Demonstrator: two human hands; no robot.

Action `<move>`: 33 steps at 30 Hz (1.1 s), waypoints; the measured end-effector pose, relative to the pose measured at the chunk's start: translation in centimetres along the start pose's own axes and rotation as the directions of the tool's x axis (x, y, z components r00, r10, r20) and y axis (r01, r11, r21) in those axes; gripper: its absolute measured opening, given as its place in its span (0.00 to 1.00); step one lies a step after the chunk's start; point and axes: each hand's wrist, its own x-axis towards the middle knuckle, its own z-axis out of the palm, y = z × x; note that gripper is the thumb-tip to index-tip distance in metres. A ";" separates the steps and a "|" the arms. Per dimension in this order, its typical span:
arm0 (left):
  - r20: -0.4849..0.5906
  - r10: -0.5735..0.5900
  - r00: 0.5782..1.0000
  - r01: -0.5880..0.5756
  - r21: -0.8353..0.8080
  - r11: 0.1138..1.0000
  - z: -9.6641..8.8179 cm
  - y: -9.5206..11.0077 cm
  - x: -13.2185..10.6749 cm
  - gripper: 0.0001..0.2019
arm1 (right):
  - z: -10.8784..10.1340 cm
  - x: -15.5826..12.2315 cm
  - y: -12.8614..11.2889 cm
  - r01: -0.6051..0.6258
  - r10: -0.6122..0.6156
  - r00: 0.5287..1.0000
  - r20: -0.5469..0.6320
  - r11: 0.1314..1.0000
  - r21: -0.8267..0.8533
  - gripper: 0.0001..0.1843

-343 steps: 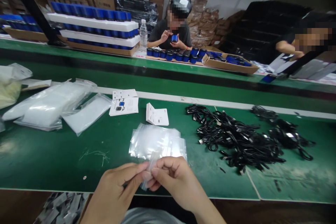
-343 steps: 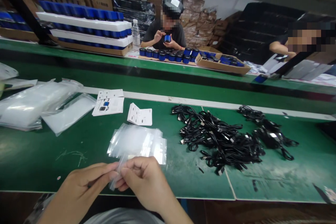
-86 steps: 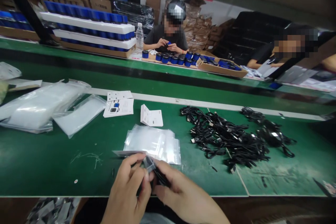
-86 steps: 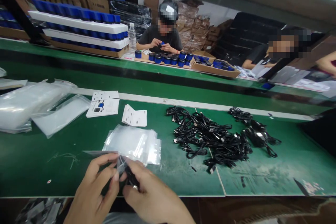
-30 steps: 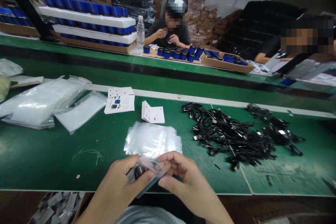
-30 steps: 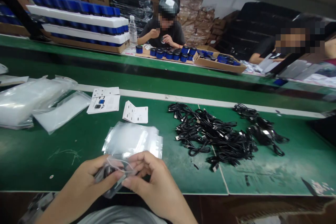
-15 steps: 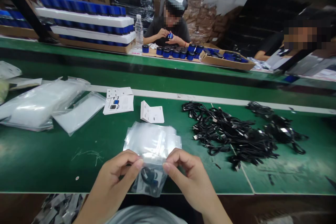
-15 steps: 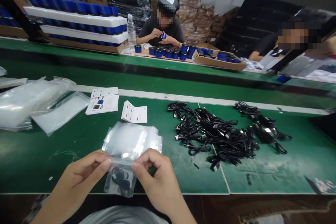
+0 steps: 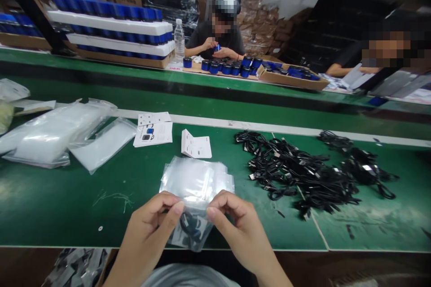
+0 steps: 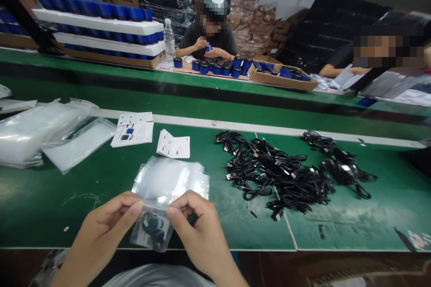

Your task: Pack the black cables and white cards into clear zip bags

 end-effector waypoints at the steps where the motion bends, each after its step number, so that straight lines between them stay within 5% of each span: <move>1: -0.003 0.016 1.000 -0.015 0.026 1.000 -0.1 0.0 0.0 0.10 | 0.0 0.0 0.0 -0.003 0.003 1.000 -0.003 1.000 -0.001 0.08; 11: 0.145 0.365 0.919 -0.393 0.317 0.863 -1.4 -0.3 0.7 0.07 | -0.3 0.0 -0.6 0.024 -0.024 1.000 -0.012 0.998 -0.062 0.07; 16: 0.087 0.358 0.930 -0.365 0.338 0.867 -1.2 -0.4 0.6 0.08 | -0.2 -0.1 -0.6 0.030 -0.030 1.000 -0.003 0.997 -0.076 0.07; 27: 0.152 0.378 0.913 -0.407 0.323 0.854 -1.3 -0.7 0.8 0.05 | 0.0 0.1 -0.4 0.034 -0.034 0.999 -0.006 0.996 -0.077 0.07; 33: 0.101 0.234 0.967 -0.249 0.178 0.952 -0.2 -0.9 0.4 0.08 | 0.7 0.0 -0.2 0.077 -0.080 0.996 -0.044 0.995 -0.063 0.09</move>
